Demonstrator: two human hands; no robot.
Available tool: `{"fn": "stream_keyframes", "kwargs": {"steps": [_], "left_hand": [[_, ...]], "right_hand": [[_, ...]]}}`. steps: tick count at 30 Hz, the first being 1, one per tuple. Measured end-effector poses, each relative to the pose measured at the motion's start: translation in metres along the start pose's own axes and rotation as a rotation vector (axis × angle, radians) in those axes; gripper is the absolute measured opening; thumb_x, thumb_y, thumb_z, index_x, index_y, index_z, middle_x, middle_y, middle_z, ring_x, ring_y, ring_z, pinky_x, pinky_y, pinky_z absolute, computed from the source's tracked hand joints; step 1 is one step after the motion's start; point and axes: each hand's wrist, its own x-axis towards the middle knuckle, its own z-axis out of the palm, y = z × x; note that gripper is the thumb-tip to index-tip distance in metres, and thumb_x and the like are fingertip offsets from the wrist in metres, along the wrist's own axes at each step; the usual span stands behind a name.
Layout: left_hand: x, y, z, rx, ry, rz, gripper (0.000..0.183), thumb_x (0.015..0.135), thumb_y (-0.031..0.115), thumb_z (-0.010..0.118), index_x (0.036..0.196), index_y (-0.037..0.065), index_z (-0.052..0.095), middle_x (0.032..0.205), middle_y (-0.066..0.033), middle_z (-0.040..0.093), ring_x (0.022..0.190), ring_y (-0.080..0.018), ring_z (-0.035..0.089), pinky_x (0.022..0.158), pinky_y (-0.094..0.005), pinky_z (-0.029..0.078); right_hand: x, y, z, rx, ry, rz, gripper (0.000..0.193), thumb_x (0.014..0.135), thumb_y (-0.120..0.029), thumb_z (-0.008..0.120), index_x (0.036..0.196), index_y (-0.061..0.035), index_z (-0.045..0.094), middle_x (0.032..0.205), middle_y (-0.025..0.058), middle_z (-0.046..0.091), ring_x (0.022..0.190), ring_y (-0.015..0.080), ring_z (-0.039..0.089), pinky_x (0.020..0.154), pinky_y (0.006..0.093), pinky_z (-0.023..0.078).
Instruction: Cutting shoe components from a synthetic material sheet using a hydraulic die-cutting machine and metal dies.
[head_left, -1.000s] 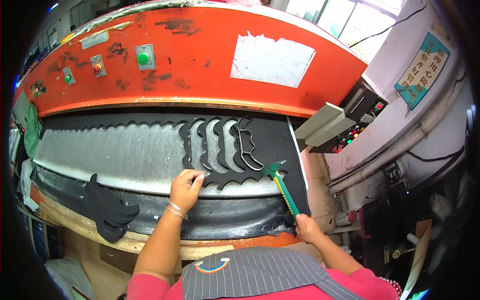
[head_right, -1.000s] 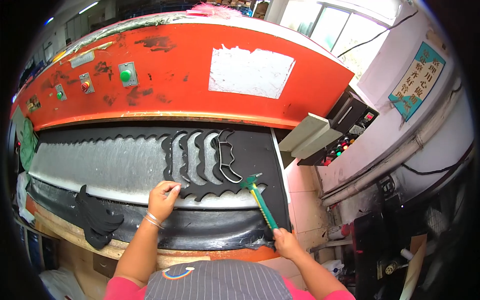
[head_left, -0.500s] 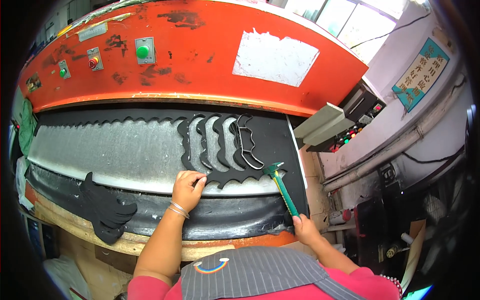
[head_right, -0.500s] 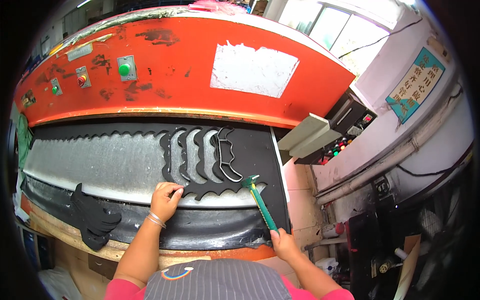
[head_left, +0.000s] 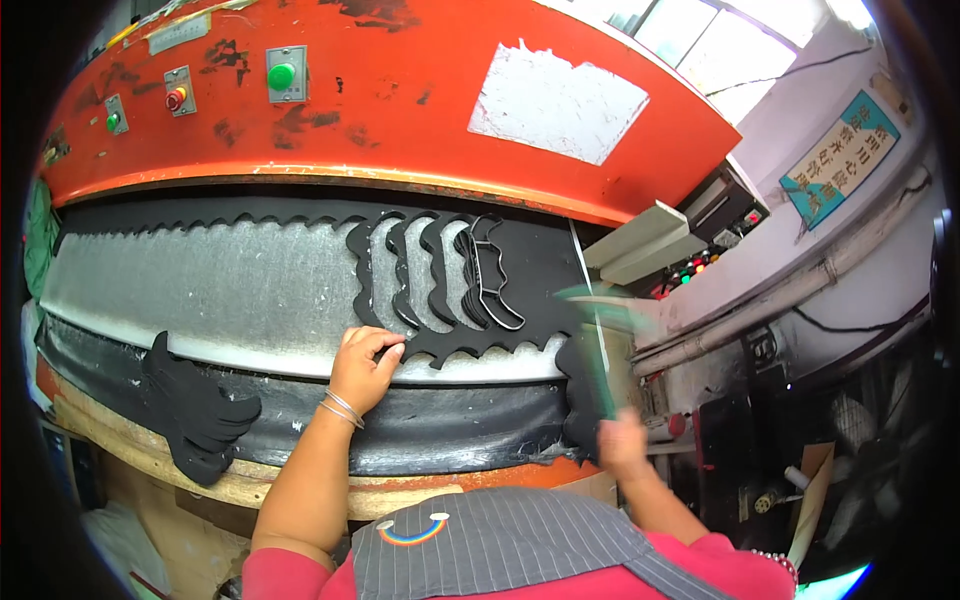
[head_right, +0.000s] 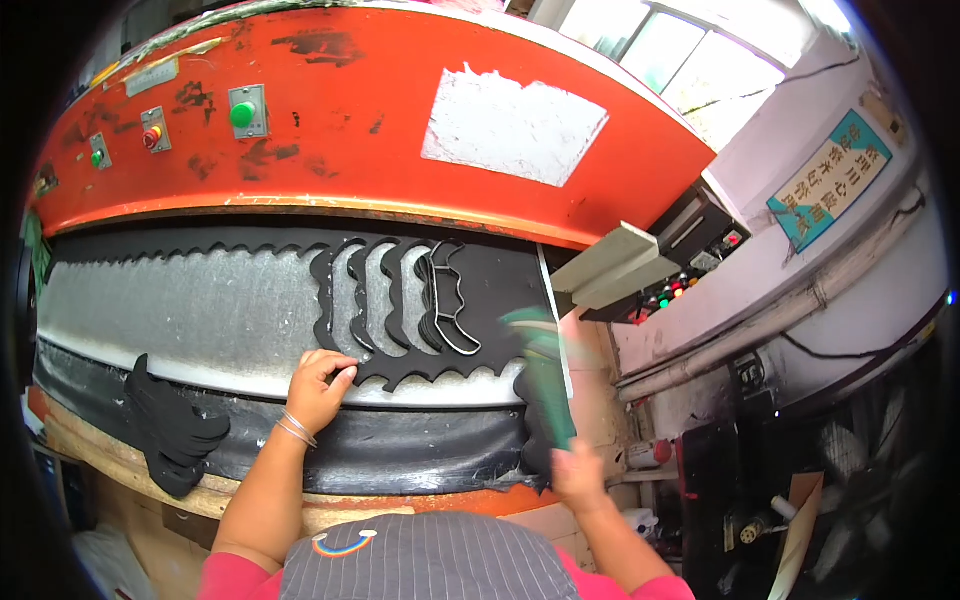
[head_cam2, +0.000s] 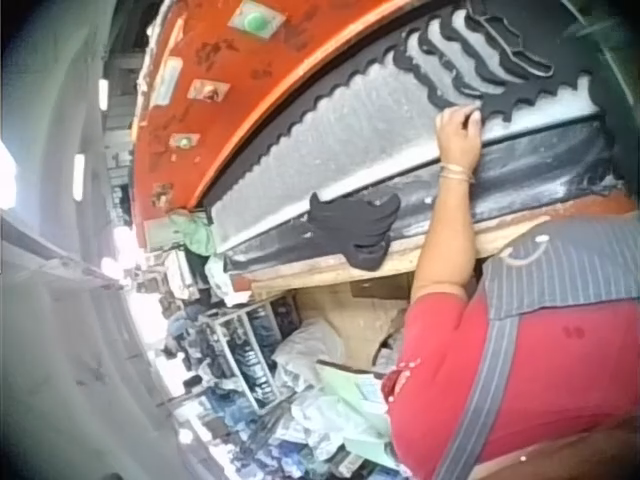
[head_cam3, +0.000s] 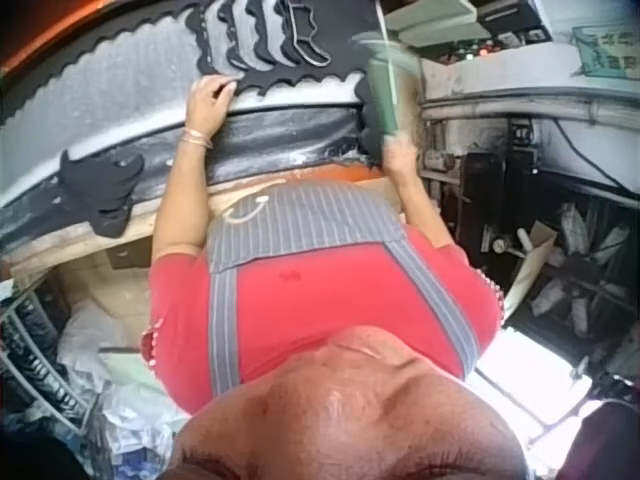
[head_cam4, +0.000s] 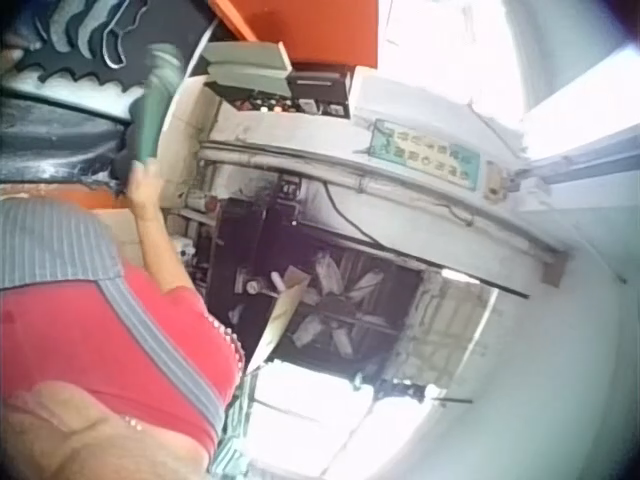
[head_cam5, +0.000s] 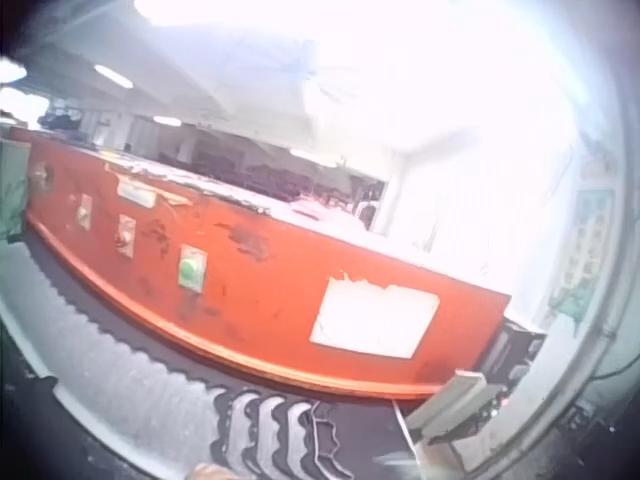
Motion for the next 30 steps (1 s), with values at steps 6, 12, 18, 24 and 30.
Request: {"fn": "stream_keyframes", "kwargs": {"steps": [6, 12, 18, 24, 30], "left_hand": [[-0.004, -0.006, 0.000, 0.008, -0.029, 0.034, 0.012, 0.080, 0.013, 0.067, 0.090, 0.007, 0.070, 0.090, -0.0091, 0.065, 0.092, -0.0271, 0.055, 0.084, -0.0353, 0.044], [-0.005, -0.005, -0.008, -0.004, -0.035, -0.055, 0.013, 0.080, 0.013, 0.067, 0.091, 0.006, 0.070, 0.092, -0.0092, 0.065, 0.093, -0.0269, 0.055, 0.084, -0.0348, 0.044], [-0.006, -0.001, -0.008, -0.011, -0.041, -0.039, 0.013, 0.080, 0.013, 0.066, 0.091, 0.006, 0.070, 0.092, -0.0086, 0.065, 0.093, -0.0258, 0.056, 0.086, -0.0348, 0.043], [-0.005, -0.009, -0.004, -0.005, -0.055, -0.018, 0.014, 0.080, 0.013, 0.066, 0.092, 0.006, 0.070, 0.094, -0.0090, 0.064, 0.095, -0.0255, 0.055, 0.086, -0.0345, 0.043], [-0.003, -0.001, -0.005, -0.031, -0.028, -0.021, 0.014, 0.080, 0.012, 0.067, 0.092, 0.005, 0.070, 0.092, -0.0091, 0.064, 0.092, -0.0272, 0.055, 0.081, -0.0340, 0.045]], "right_hand": [[0.028, -0.030, -0.026, 0.766, -0.322, 0.746, 0.043, 0.097, -0.044, 0.044, 0.087, -0.0035, 0.051, 0.055, 0.0043, 0.048, 0.036, 0.0140, 0.045, 0.034, 0.0302, 0.041], [0.058, -0.079, -0.044, 1.191, 0.148, 0.136, 0.050, 0.092, -0.052, 0.048, 0.098, -0.0027, 0.046, 0.059, 0.0056, 0.047, 0.045, 0.0141, 0.048, 0.041, 0.0293, 0.044], [0.008, -0.022, 0.009, 0.293, -0.380, 0.341, 0.043, 0.095, -0.046, 0.047, 0.084, -0.0041, 0.050, 0.058, 0.0051, 0.048, 0.041, 0.0138, 0.046, 0.038, 0.0295, 0.040], [0.056, -0.073, -0.038, 0.900, -0.271, 0.498, 0.044, 0.095, -0.045, 0.049, 0.090, -0.0020, 0.052, 0.058, 0.0044, 0.049, 0.042, 0.0106, 0.046, 0.040, 0.0250, 0.039], [0.038, -0.048, -0.010, 1.103, 0.106, -0.051, 0.056, 0.090, -0.063, 0.043, 0.091, -0.0066, 0.046, 0.060, 0.0065, 0.048, 0.047, 0.0176, 0.049, 0.044, 0.0325, 0.042]]}}
